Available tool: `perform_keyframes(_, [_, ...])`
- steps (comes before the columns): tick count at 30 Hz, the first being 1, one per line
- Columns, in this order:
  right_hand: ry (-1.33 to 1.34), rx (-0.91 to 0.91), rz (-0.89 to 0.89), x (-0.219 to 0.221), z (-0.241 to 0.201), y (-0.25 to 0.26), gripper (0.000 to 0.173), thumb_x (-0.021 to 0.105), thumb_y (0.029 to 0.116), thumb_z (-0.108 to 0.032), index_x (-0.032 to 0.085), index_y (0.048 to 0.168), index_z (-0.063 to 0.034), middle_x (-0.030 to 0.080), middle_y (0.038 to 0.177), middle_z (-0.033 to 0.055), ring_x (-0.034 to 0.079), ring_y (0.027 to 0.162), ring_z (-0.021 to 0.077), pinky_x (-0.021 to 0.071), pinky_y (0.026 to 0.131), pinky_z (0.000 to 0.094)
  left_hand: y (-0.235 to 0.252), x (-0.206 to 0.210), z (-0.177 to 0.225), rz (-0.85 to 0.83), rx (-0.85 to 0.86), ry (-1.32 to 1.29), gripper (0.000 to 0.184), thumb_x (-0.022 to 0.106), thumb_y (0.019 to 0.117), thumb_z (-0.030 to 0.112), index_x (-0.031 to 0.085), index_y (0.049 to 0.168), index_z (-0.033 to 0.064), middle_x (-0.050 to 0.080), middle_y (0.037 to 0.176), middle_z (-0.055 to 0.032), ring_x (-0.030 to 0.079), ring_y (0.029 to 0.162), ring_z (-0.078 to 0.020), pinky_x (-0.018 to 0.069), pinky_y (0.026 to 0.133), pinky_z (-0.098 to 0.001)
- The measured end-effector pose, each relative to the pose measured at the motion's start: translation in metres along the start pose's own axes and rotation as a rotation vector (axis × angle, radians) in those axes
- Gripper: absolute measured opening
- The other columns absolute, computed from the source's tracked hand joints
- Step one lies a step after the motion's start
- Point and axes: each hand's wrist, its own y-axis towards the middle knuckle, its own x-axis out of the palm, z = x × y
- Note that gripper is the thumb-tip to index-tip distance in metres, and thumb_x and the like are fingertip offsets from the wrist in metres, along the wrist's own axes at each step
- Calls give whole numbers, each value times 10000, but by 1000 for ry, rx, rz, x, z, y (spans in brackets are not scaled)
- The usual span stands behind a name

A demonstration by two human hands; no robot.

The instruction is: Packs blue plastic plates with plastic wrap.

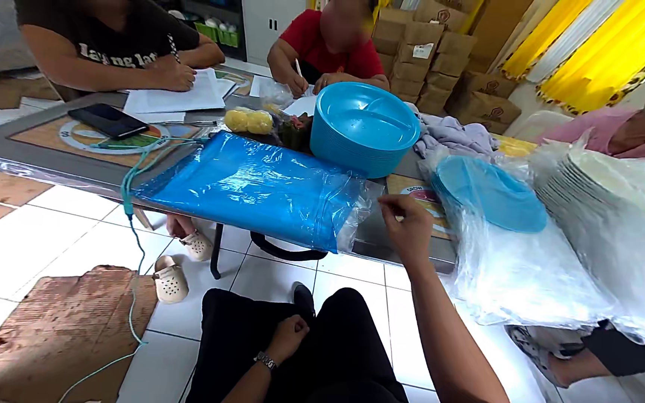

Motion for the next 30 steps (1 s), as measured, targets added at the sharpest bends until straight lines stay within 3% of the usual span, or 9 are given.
perform_keyframes(2, [-90,-9,120,19,13,-3,149,654,934,-35,717,1053,28,693,959,184,685,837,287,580,755,434,-1,1,0,-5,-7,-1,314,577,1054,214,617,1237,-38,672,1047,-199,665,919,-282,536,887,-441])
perform_keyframes(5, [-261,153,145,23,11,-6,414,664,962,-268,648,1242,36,622,1243,270,608,1139,447,496,928,597,-1,1,1,16,30,23,303,576,1050,199,627,1226,-42,676,1055,-215,670,940,-307,535,904,-467])
perform_keyframes(9, [-256,598,-207,17,12,18,746,606,998,-477,423,1516,28,384,1573,271,379,1429,468,281,1145,654,-24,7,28,168,311,207,278,547,1035,160,686,1183,-30,697,1092,-201,670,1042,-322,505,991,-480])
perform_keyframes(13, [-270,604,-263,22,13,31,370,704,967,-353,723,1126,-20,648,1255,234,522,1260,457,336,1045,688,-55,14,106,604,1112,282,181,613,956,165,760,944,59,749,940,-81,706,957,-241,551,908,-397])
perform_keyframes(16, [-62,540,-113,18,13,21,260,740,950,-244,681,901,4,661,885,184,624,868,345,483,794,562,-74,-4,180,809,1367,344,200,600,971,167,764,1005,57,756,1069,-98,691,1103,-259,511,1031,-372])
perform_keyframes(19, [481,499,24,9,7,4,178,679,961,-81,584,815,-47,600,691,-12,573,613,58,511,619,248,-72,-23,231,857,1243,402,402,674,930,151,650,1294,-18,644,1347,-207,589,1289,-396,458,1102,-505])
perform_keyframes(22, [867,566,35,-18,-24,-12,206,484,1039,-2,621,891,-45,733,760,30,723,694,115,625,714,292,-47,-38,251,944,1039,488,554,705,926,154,551,1438,8,562,1461,-202,529,1336,-450,428,1070,-624])
perform_keyframes(26, [963,415,90,-67,-39,-30,288,426,1031,-6,670,900,-86,773,830,62,761,743,176,649,739,338,-37,-50,256,1207,983,510,315,674,876,-4,749,1168,86,732,1163,-123,654,1074,-409,491,825,-602])
perform_keyframes(30, [1036,227,227,-114,-41,-44,276,465,1069,-147,700,926,-173,768,840,27,752,758,156,644,744,326,-46,-66,255,1160,868,474,467,695,826,-45,688,1280,59,701,1215,-164,608,1116,-464,475,812,-654])
